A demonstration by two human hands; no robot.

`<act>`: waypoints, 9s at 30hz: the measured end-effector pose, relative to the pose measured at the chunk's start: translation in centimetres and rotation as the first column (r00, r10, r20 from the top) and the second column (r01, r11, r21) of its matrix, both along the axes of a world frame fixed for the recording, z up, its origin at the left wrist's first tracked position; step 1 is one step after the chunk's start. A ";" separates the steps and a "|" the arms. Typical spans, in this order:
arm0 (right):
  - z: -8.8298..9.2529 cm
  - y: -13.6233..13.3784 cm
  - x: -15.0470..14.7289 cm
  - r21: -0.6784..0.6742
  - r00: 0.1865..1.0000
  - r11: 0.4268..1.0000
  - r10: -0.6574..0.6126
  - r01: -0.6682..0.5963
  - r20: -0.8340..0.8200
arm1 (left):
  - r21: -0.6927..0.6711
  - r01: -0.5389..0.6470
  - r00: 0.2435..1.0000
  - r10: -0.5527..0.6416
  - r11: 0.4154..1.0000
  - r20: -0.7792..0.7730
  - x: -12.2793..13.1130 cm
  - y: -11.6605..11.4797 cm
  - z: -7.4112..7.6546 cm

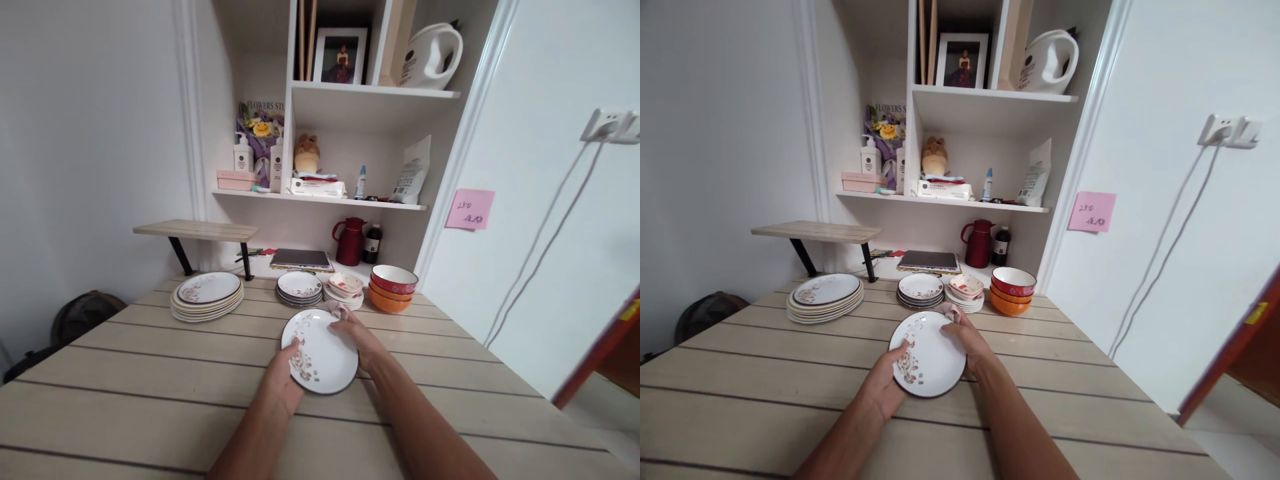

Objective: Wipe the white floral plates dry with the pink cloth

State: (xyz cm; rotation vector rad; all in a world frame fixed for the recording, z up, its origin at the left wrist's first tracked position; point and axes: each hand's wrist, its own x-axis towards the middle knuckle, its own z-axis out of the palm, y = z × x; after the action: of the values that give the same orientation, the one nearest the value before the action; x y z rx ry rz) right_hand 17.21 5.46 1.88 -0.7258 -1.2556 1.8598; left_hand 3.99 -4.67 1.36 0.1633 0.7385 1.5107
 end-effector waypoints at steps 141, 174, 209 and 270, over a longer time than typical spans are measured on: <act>0.9 -0.2 -0.8 0.751 0.703 0.651 -0.485 -0.105 0.519 | -0.038 -0.039 0.996 0.036 0.998 -0.081 0.0 0.2 0.5; 3.3 -3.2 -0.8 0.682 0.674 0.481 -0.224 -0.552 0.704 | 0.006 0.005 0.998 -0.005 1.000 -0.061 -0.3 0.0 0.1; 0.6 -0.7 -2.0 0.713 0.500 0.560 -0.512 -0.422 0.699 | -0.059 -0.065 0.998 0.063 0.996 -0.031 -0.2 0.2 0.0; 3.1 -2.8 0.1 0.594 0.539 0.460 -0.261 -0.660 0.801 | -0.070 -0.050 0.998 0.047 0.996 -0.041 -0.3 -0.1 0.2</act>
State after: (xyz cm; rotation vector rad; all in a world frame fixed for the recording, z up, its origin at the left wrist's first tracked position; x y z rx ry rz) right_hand 17.28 2.61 5.01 -0.8350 -2.7779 0.5963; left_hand 3.73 -4.79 1.58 0.1226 0.8322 1.5282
